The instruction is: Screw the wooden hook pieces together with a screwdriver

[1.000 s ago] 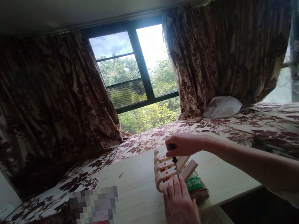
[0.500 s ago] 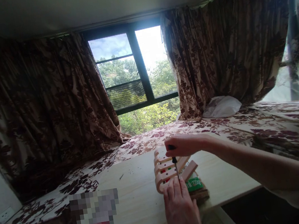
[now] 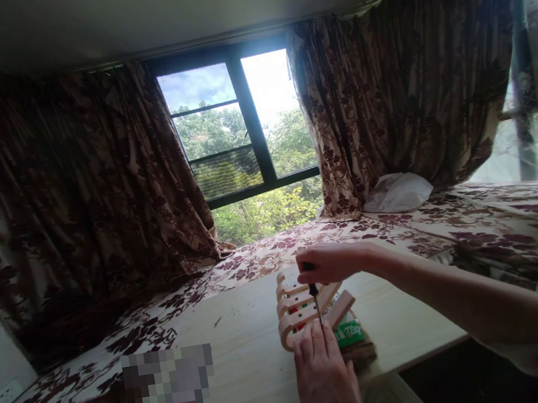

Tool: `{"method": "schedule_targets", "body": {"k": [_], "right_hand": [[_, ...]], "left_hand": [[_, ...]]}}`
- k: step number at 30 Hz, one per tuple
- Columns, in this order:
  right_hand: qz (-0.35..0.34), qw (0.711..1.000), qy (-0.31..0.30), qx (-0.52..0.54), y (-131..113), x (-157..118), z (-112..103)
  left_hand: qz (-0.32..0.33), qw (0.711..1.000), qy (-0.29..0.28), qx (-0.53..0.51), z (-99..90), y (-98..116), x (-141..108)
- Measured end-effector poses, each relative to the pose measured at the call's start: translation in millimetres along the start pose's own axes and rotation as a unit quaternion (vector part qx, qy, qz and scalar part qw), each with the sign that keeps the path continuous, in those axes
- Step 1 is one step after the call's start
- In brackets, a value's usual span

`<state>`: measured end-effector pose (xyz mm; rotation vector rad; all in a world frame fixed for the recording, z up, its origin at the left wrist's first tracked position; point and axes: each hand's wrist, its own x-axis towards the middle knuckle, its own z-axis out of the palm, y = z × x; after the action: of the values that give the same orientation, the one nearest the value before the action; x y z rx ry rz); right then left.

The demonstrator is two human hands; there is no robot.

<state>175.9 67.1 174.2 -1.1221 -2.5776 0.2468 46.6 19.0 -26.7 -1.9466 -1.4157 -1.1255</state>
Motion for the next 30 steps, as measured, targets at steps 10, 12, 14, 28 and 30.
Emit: {"method": "schedule_targets", "body": {"k": [10, 12, 14, 28, 30], "right_hand": [[-0.073, 0.997, 0.005, -0.022, 1, -1, -1], [-0.047, 0.998, 0.022, -0.040, 1, 0, 1], [-0.029, 0.998, 0.029, -0.051, 1, 1, 2], [-0.017, 0.997, 0.030, -0.066, 1, 3, 5], [-0.012, 0.998, 0.021, -0.065, 1, 3, 3]], "left_hand": [[0.030, 0.996, -0.080, 0.029, -32.4, 6, 7], [0.028, 0.996, -0.083, 0.035, -32.4, 7, 8], [0.030, 0.996, -0.077, 0.025, -31.2, 6, 7], [0.020, 0.997, -0.067, 0.032, -26.4, 6, 6], [0.026, 0.996, -0.083, 0.022, -30.5, 5, 7]]}}
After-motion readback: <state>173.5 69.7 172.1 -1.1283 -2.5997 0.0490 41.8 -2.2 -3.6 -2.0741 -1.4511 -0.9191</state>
